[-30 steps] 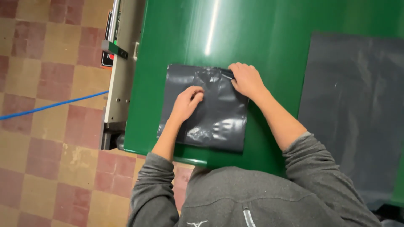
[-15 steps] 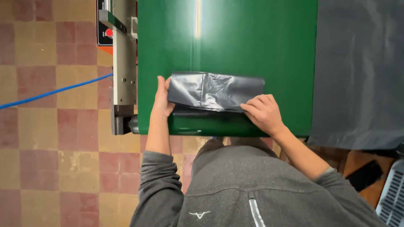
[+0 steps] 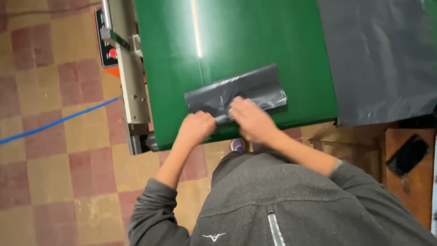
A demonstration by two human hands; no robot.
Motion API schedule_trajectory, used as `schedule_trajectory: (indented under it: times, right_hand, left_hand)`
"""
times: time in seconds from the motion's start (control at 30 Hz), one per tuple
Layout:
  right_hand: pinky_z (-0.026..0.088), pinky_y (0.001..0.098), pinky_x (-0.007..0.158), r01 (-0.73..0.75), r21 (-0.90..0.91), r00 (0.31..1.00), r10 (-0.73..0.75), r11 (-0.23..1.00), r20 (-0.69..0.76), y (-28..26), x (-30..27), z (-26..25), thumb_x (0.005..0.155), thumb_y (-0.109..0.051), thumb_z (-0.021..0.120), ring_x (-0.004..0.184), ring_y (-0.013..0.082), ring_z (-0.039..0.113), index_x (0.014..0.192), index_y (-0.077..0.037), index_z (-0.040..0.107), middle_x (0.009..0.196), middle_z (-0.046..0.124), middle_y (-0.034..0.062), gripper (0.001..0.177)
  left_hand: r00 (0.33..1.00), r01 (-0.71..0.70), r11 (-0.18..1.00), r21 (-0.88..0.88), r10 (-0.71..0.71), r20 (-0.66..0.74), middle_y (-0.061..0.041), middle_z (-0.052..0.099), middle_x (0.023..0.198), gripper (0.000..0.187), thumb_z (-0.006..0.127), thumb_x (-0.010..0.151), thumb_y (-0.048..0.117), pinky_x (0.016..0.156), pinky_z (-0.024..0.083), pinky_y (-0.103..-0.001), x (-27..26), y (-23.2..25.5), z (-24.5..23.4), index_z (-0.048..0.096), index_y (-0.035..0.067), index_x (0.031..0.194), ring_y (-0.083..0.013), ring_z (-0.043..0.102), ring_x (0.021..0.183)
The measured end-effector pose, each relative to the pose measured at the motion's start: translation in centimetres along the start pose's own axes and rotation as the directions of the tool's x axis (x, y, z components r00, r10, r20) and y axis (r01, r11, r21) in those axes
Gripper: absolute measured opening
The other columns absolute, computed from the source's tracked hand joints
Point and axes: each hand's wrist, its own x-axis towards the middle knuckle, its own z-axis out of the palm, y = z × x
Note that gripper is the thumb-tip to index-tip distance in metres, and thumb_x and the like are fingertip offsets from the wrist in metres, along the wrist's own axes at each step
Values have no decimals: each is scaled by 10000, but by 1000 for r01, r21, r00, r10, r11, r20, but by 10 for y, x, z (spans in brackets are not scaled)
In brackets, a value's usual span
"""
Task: Folding black plastic bags and placing them into a storage crate.
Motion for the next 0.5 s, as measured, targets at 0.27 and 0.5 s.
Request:
schedule_trajectory:
  times: [0.27,0.5]
  right_hand:
    - [454,437,1123,-215,523,970,243,825,15,20,-74,67,875,33,597,1273,346,639,1221,2,682,1278,701,147,357]
    - [518,394,1036,-105,909,469,786,-403,403,67,-83,70,1077,-200,451,1171,191,682,1386,-62,535,1358,657,73,348]
  left_hand:
    - [983,34,551,-834,135,128,-101,754,828,461,558,943,442,717,557,-381,118,0,-22,742,26,868,-267,720,759]
    - [874,483,438,-758,-197,443,-139,627,670,771,408,1016,666,662,570,-415,185,-30,31,679,-32,835,-272,658,630]
